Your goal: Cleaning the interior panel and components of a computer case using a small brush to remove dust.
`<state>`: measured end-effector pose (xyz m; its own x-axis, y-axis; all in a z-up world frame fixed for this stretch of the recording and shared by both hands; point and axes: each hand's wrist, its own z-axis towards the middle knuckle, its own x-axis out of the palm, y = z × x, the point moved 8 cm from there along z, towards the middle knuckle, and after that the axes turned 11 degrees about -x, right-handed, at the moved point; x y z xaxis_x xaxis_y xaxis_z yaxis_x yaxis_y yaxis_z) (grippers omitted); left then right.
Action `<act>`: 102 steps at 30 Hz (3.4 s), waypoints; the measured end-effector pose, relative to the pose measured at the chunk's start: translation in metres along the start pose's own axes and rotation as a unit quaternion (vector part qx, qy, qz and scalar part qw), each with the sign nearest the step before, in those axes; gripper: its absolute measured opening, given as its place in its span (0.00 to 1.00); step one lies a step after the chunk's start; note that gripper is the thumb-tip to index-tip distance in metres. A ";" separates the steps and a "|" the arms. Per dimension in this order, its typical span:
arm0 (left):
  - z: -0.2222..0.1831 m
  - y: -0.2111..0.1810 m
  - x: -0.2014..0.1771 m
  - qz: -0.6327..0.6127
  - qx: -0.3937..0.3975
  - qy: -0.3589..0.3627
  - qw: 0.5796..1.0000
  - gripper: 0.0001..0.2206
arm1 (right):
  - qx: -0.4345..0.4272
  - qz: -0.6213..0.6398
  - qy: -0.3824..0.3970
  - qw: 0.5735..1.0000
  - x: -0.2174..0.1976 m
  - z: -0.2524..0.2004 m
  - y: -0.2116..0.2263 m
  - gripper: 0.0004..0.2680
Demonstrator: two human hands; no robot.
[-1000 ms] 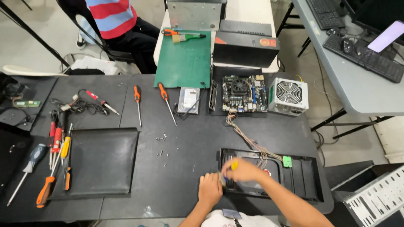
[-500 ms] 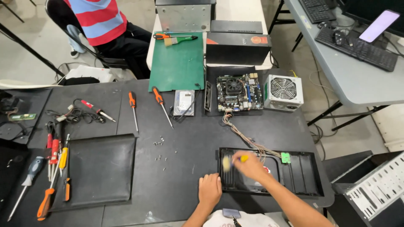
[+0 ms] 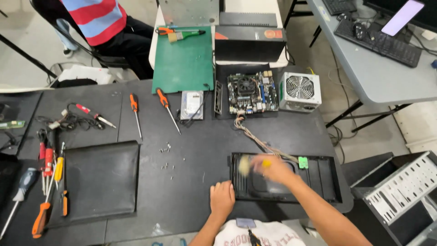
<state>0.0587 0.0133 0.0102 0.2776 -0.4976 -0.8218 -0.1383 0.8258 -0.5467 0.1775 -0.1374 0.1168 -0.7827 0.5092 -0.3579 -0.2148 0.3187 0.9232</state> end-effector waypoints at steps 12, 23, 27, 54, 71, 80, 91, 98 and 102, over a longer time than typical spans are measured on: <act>-0.003 -0.004 -0.003 0.044 -0.007 -0.036 0.998 0.12 | -0.028 -0.231 -0.168 0.958 -0.038 -0.018 -0.034 0.08; 0.000 -0.001 0.000 0.030 -0.019 -0.055 0.998 0.10 | -0.103 -0.118 -0.161 0.975 0.023 -0.001 -0.016 0.10; 0.005 -0.009 0.000 0.070 -0.014 -0.062 0.996 0.08 | -0.066 -0.066 -0.144 0.985 -0.010 0.001 -0.034 0.09; 0.037 -0.043 0.022 0.089 -0.084 0.109 0.987 0.27 | 0.102 0.044 -0.338 0.935 -0.062 -0.038 -0.054 0.06; 0.038 -0.047 0.016 0.103 -0.087 0.059 0.989 0.28 | 0.109 -0.036 -0.204 0.972 -0.042 -0.005 -0.071 0.09; 0.040 -0.047 0.016 0.120 -0.074 0.054 0.988 0.28 | 0.012 0.032 -0.320 0.947 -0.040 -0.025 -0.080 0.07; 0.040 -0.049 0.012 0.113 -0.065 0.049 0.990 0.29 | 0.183 0.206 -0.086 0.957 -0.043 -0.014 -0.097 0.12; 0.033 -0.050 0.004 0.107 -0.064 0.015 0.992 0.28 | 0.150 -0.141 0.171 0.964 -0.062 -0.005 -0.070 0.03; 0.032 -0.044 0.012 0.107 -0.076 0.022 0.991 0.29 | 0.171 0.103 0.060 0.978 -0.029 0.005 -0.067 0.08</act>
<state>0.0987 -0.0211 0.0294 0.1857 -0.3296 -0.9257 -0.3318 0.8657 -0.3748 0.2174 -0.1698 0.0648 -0.8558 0.5003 -0.1319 0.1465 0.4789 0.8656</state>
